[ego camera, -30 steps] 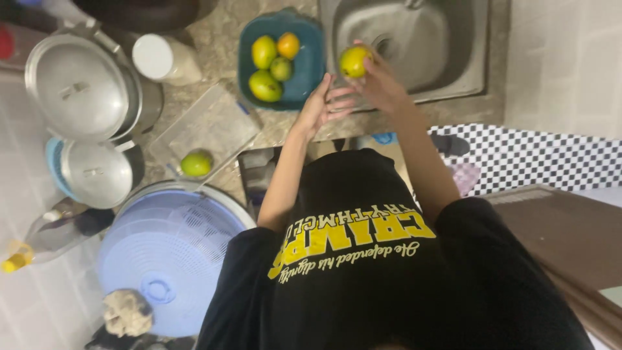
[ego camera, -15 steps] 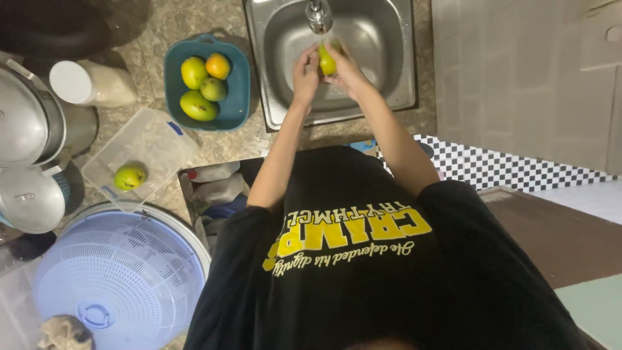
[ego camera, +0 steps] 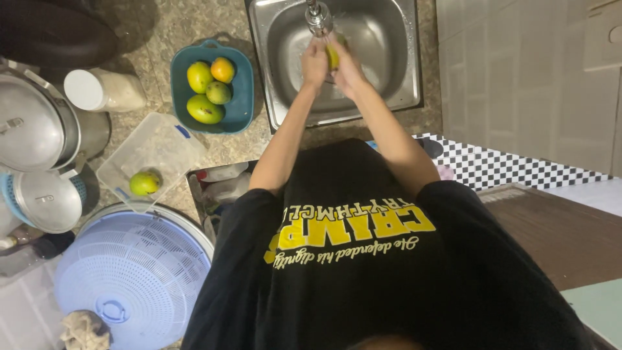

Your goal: The person washes several mangoes one by one under running water in a kitchen sink. They pick up each mango from a blue bowl, rinse it thoroughly, and place it into a clear plastic container on the counter.

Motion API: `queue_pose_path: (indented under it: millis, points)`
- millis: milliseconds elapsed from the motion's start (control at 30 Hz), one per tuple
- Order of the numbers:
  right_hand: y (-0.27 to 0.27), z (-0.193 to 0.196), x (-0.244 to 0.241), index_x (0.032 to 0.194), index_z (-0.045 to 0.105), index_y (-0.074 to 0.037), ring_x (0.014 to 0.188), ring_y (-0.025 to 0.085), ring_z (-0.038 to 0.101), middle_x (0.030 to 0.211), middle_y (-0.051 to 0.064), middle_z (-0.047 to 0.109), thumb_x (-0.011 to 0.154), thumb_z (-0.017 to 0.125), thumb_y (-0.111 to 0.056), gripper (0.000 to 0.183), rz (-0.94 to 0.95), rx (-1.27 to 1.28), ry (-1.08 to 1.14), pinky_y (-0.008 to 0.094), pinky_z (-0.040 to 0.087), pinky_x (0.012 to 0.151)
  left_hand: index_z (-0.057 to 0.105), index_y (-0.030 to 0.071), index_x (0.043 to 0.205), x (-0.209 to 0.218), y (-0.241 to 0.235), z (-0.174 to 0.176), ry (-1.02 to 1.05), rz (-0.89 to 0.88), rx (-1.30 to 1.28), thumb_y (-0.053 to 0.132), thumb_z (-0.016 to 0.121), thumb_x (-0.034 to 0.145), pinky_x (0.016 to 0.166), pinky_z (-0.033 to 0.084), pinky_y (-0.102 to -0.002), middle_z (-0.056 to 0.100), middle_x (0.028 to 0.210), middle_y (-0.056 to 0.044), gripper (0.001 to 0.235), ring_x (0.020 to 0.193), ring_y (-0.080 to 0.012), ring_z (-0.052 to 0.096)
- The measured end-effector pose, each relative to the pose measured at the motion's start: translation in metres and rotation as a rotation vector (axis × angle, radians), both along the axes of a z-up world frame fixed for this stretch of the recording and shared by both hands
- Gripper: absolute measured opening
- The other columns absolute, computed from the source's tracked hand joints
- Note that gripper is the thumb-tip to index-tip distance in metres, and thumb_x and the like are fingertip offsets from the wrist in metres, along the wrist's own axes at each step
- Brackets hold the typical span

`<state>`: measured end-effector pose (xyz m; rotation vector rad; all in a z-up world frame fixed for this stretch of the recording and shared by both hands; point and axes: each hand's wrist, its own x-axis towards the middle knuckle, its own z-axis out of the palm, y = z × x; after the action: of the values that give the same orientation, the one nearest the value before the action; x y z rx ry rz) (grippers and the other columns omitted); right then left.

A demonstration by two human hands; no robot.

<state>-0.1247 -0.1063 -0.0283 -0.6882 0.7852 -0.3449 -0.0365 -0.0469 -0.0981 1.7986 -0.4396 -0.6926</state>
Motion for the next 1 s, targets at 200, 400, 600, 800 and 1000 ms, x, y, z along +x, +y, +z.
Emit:
queue_pose_path:
  millis: [200,400,600,800,1000]
  points:
    - [-0.022,0.008,0.019,0.140,0.050,-0.006,0.112,0.035,0.065,0.127,0.017,0.062,0.103,0.053,-0.052,0.058,-0.268,0.242,0.222,0.053,0.058,0.093,0.053,0.011,0.146,-0.029,0.015,0.061,-0.214,-0.236,-0.129,0.040,0.049,0.104,0.115,0.015,-0.055,0.061,0.143,-0.021,0.052,0.134,-0.0372,0.044]
    - [0.002,0.017,0.023,0.148,0.034,-0.017,0.111,0.025,0.065,0.136,0.008,0.059,0.093,0.067,-0.041,0.068,-0.012,-0.015,0.055,0.045,0.053,0.087,0.049,0.000,0.135,0.015,0.004,0.010,-0.222,0.088,-0.092,0.047,0.061,0.100,0.100,0.048,-0.049,0.064,0.119,-0.022,0.060,0.111,-0.0310,0.062]
    - [-0.034,-0.083,0.020,0.138,0.052,-0.002,0.108,0.023,0.067,0.125,0.014,0.067,0.101,0.073,-0.048,0.063,0.060,-0.547,0.240,0.036,0.059,0.086,0.061,0.004,0.109,0.022,0.011,0.038,0.837,-0.071,-0.072,0.074,0.036,0.093,0.043,0.048,-0.030,0.065,0.073,-0.011,0.076,0.051,-0.0195,0.061]
    - [-0.024,0.023,0.018,0.130,0.062,-0.007,0.069,0.024,0.068,0.096,0.011,0.075,0.097,0.052,-0.057,0.060,-0.116,0.005,0.314,0.035,0.056,0.050,0.042,0.005,0.130,0.008,0.012,0.074,0.865,-0.260,-0.189,0.051,0.061,0.100,0.061,0.063,-0.031,0.071,0.097,-0.014,0.058,0.070,-0.0190,0.073]
    - [-0.023,-0.009,0.004,0.142,0.049,-0.019,0.077,0.018,0.058,0.117,0.008,0.064,0.105,0.066,-0.037,0.045,-0.006,-0.188,-0.078,0.030,0.045,0.054,0.030,0.013,0.127,0.019,0.007,0.091,0.481,-0.191,-0.171,0.050,0.051,0.097,0.041,0.055,-0.028,0.069,0.073,-0.008,0.052,0.049,-0.0153,0.065]
